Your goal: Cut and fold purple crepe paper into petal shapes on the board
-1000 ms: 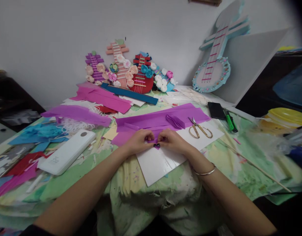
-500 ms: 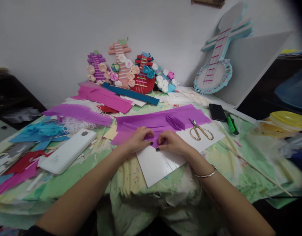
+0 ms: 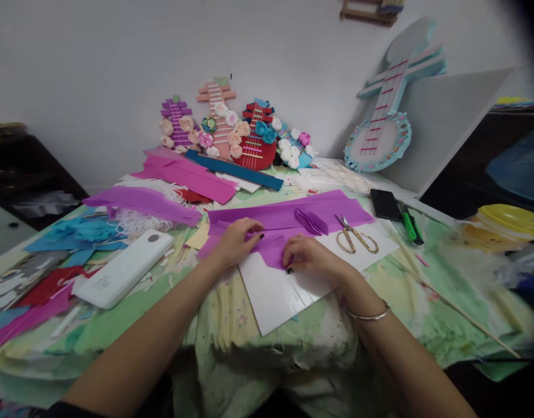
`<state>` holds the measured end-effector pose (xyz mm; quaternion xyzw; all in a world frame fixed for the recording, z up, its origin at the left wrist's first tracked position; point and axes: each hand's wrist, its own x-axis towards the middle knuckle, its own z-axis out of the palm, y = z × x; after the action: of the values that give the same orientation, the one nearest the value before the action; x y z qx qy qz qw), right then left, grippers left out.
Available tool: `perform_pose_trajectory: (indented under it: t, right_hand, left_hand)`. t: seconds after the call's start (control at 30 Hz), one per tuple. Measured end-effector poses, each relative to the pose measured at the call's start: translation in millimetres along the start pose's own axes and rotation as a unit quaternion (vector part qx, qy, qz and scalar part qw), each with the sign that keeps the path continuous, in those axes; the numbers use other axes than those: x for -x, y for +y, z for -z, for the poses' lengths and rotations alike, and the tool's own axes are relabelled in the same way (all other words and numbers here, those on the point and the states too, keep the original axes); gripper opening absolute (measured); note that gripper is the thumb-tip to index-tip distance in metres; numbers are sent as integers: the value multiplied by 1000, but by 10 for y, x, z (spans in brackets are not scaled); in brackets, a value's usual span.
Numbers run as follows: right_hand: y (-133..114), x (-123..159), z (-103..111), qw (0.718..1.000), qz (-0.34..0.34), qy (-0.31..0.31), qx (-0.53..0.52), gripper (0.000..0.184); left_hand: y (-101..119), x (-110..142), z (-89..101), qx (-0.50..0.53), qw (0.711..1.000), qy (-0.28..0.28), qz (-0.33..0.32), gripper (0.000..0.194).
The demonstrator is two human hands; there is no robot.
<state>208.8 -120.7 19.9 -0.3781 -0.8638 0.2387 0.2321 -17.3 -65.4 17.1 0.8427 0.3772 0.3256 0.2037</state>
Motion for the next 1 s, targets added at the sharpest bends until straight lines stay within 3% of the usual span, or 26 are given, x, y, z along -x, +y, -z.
perform_pose_trajectory:
  t: [0.1,0.23,0.43,0.5,0.6,0.73,0.87,1.0]
  right_hand:
    - [57,36,62,999,25,16,35,18]
    - [111,53,87,990,-33,111,83,21]
    - [-7,7,-44,970,21,231,75,6]
    - [-91,-30,-125,961,51,245,118,18]
    - [-195,-95,-244,938,41,251,236,38]
    - [-232,-153,-319,912,12,261,317,23]
    - [-178,-133,-265,918,-5,323,230,10]
    - [-94,-99,-189,932,-41,360,18,5]
  left_hand:
    - [2,-2,-67,2,1000,-22,-3,25]
    - [-18,9,-142,21,999,-23,16,27]
    - [109,36,-148,100,992,41,59,25]
    - [197,41,-163,196,973,73,96,24]
    - [299,38,-219,344,919,114,158,22]
    - [329,36,-290,394,892,122,188,22]
    - [317,62,-256,419,884,89,190,23]
    - [321,90,-191,315,946,31,66,52]
